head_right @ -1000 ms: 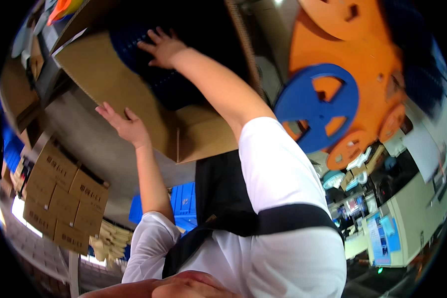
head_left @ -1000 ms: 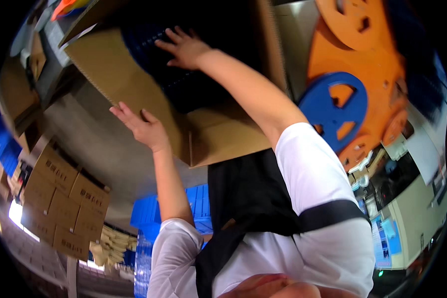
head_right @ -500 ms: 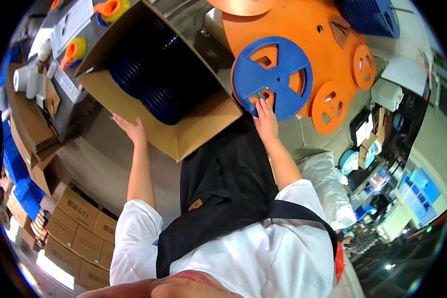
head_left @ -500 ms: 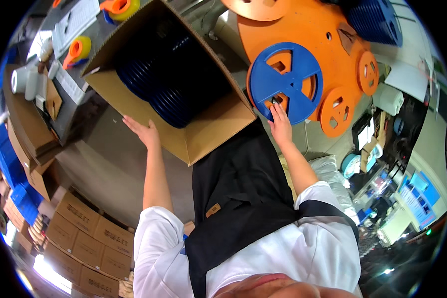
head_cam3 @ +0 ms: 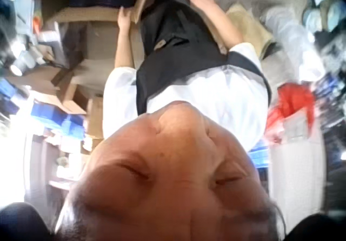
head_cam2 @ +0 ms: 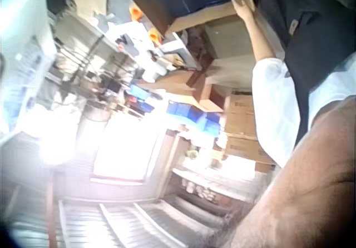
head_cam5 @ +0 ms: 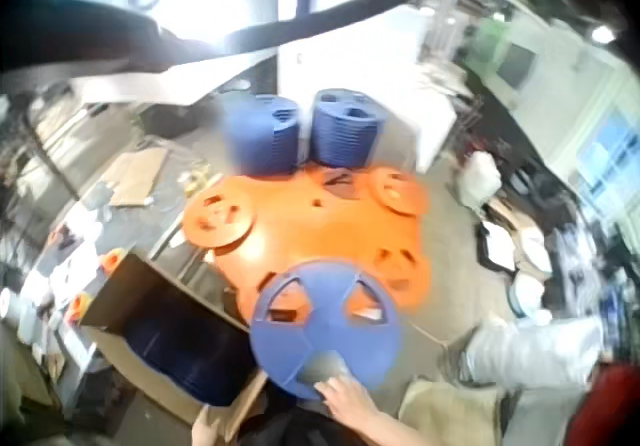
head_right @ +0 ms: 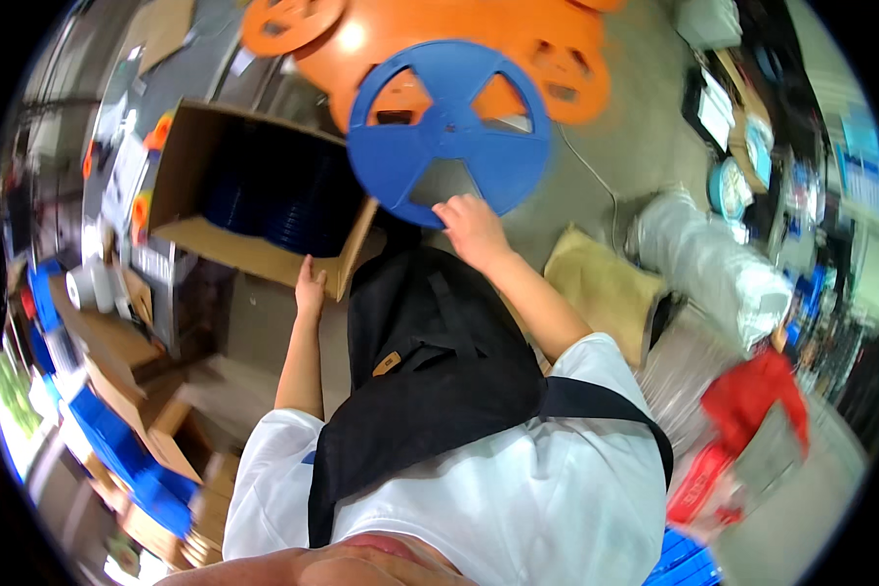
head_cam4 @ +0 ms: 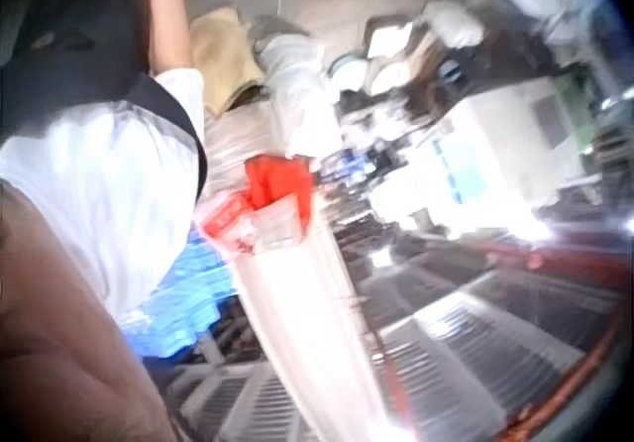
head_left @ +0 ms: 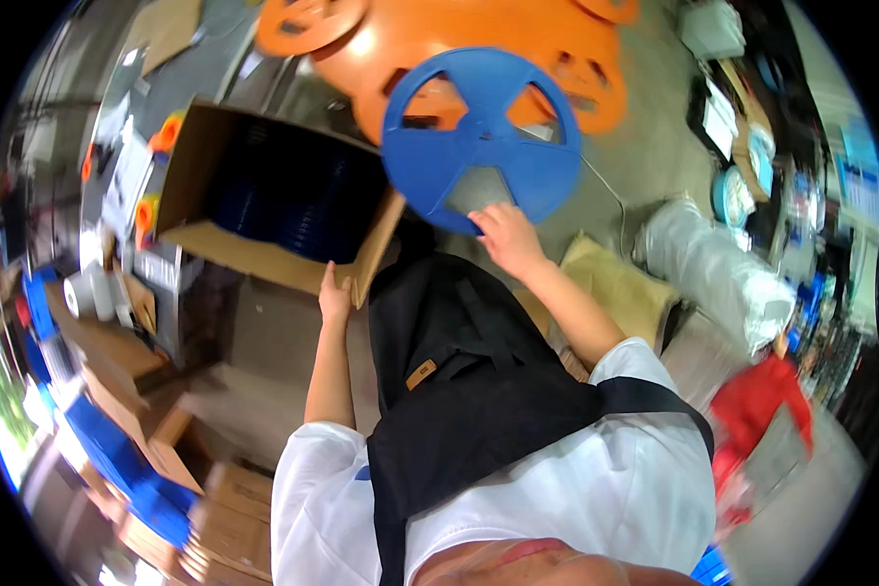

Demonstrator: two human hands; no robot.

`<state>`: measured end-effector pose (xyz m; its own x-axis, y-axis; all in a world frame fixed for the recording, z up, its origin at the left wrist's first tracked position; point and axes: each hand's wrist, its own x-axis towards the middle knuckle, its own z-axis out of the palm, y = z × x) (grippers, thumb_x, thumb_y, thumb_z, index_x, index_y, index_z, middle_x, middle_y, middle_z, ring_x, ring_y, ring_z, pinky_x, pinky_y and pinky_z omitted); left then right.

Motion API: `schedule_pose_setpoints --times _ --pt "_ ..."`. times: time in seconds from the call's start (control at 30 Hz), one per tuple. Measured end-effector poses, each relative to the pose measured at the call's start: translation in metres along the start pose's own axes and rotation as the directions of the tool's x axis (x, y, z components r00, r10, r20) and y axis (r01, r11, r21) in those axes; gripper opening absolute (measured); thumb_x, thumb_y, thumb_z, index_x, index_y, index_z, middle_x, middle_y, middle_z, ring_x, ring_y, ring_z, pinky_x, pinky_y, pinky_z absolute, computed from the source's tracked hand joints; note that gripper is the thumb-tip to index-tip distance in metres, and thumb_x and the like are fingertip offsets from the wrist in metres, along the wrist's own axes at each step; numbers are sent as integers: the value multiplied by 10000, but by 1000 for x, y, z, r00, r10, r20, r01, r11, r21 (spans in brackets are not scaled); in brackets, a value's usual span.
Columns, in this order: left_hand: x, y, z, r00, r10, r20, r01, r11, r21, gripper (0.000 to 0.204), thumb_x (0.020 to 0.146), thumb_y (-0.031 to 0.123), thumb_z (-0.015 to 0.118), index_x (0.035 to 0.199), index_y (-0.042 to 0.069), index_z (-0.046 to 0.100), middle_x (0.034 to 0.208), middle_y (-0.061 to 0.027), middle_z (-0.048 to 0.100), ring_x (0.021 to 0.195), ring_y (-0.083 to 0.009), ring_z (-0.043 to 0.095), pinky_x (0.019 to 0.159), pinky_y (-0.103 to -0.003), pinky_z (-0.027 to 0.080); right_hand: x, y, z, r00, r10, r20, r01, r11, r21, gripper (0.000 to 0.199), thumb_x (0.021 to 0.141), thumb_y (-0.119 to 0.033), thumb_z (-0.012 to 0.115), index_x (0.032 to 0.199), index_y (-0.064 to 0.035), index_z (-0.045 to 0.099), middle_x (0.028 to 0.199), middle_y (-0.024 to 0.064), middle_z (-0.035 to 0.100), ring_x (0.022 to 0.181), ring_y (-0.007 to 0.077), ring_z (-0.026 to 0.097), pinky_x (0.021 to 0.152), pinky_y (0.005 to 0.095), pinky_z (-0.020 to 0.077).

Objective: The person packs blue reels into a cardboard box, seals the box with tape, attaches a label, and then carries the box to a stack before beginning to pack another box.

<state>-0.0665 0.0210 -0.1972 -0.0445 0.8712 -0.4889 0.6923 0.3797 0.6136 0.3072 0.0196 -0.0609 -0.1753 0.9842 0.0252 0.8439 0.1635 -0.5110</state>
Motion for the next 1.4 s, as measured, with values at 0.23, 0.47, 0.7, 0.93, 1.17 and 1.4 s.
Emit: schedule_pose_setpoints --times 0.23,0.47,0.7,0.93,1.17,1.4 --pt "-44 74 78 828 144 541 -112 989 -92 520 887 125 573 1378 82 408 1301 -167 516 1206 -227 499 979 -315 406 -167 -22 -17 863 457 -217 -320 825 465 323 823 -279 642 1028 -33 603 953 107 576 941 308 554 808 385 449" --pt "-93 105 94 584 148 798 -413 900 135 529 886 125 596 1380 90 408 1295 -159 530 1169 -213 529 962 -300 415 -406 8 -44 -127 914 -385 -436 297 849 434 949 -390 456 975 2 641 872 109 664 791 250 605 750 356 465" --pt "-45 68 37 680 37 732 -440 820 367 519 885 177 607 1364 90 427 1267 -157 551 1165 -232 533 951 -313 429 -472 14 -165 -165 687 -707 -592 504 628 282 961 -260 484 999 -22 630 735 92 612 599 140 579 587 268 449" --pt "-41 62 16 730 -22 683 -282 901 331 504 897 171 596 1367 99 430 1190 -107 587 1081 -189 558 880 -297 454 -525 114 -173 -22 829 -558 -874 255 414 299 922 -322 501 1022 -78 641 920 156 633 877 354 592 743 398 457" --pt "10 -4 -18 799 15 601 -145 975 169 498 895 108 554 1368 48 409 1084 -49 611 917 -128 570 747 -247 464 -503 190 -128 204 932 -299 -946 267 186 277 862 -157 514 1116 -167 623 1014 168 637 957 353 587 827 417 456" --pt "-51 72 -10 711 -161 685 -117 933 340 436 898 70 512 1330 63 451 937 27 567 739 -68 490 618 -211 402 -530 249 -127 146 940 -309 -956 215 201 275 839 -72 508 1083 -128 622 966 168 649 938 362 590 783 431 455"
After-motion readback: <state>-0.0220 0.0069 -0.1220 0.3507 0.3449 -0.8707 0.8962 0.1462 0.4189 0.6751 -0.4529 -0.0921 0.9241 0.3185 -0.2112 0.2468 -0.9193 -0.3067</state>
